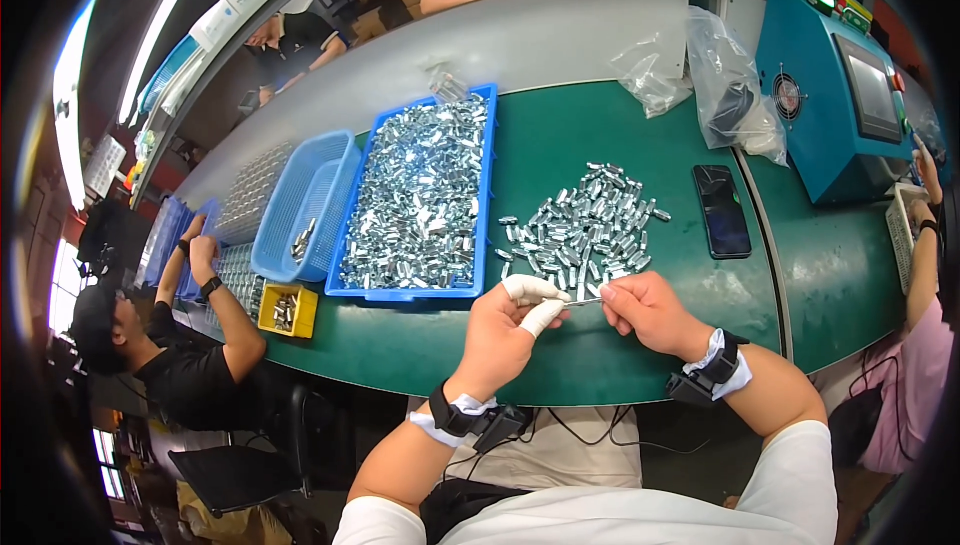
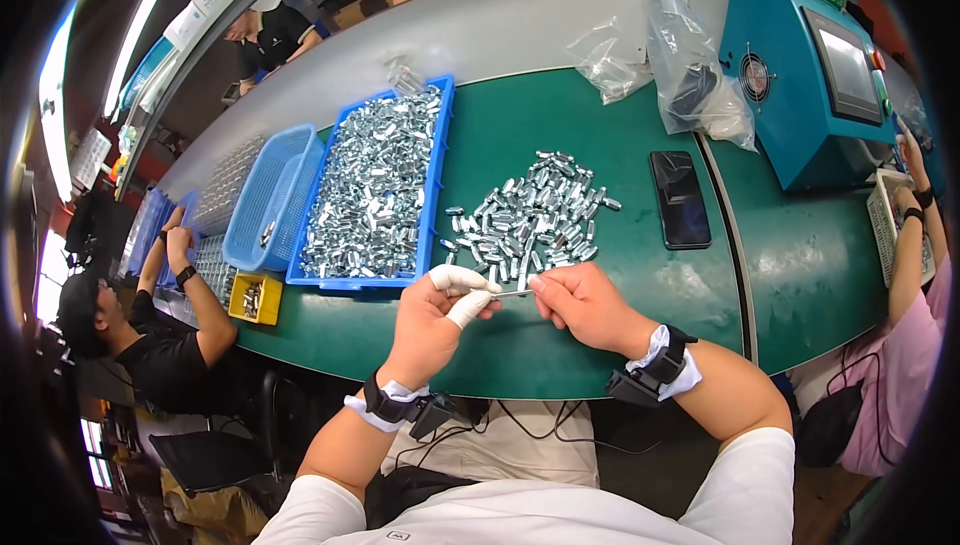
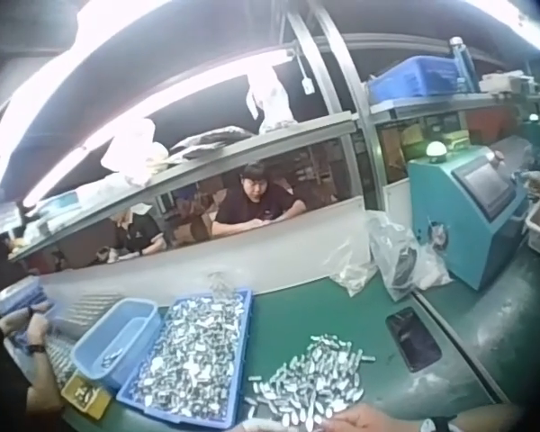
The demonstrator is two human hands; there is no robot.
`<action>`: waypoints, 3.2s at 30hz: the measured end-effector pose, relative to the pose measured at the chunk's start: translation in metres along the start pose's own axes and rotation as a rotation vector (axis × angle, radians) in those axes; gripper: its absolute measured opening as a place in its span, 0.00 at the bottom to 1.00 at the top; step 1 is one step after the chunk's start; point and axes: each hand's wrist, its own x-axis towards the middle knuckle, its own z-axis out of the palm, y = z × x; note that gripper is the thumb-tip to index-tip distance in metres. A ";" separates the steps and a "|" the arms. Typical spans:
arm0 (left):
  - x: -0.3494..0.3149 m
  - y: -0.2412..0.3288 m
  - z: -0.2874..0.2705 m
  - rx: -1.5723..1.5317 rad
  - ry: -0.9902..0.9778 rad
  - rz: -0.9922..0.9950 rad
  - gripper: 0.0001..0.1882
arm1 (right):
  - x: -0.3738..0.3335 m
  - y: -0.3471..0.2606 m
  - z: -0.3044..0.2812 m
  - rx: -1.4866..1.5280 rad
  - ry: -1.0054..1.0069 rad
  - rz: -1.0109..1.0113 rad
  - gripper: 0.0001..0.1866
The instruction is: The person picks up a metal rod and a metal sleeve, slides the sleeve onto the rod, and then places the assembled unit into a blue bin, repeating the process.
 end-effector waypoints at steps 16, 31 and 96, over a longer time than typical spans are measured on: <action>0.005 -0.024 0.027 0.122 -0.025 -0.046 0.06 | -0.003 0.001 -0.002 0.056 -0.063 0.084 0.23; -0.001 0.004 0.012 0.570 -0.055 0.327 0.08 | -0.001 0.000 0.009 0.065 -0.031 0.003 0.24; 0.004 -0.025 0.019 0.320 -0.093 0.216 0.20 | -0.001 -0.001 0.000 -0.085 -0.068 0.082 0.23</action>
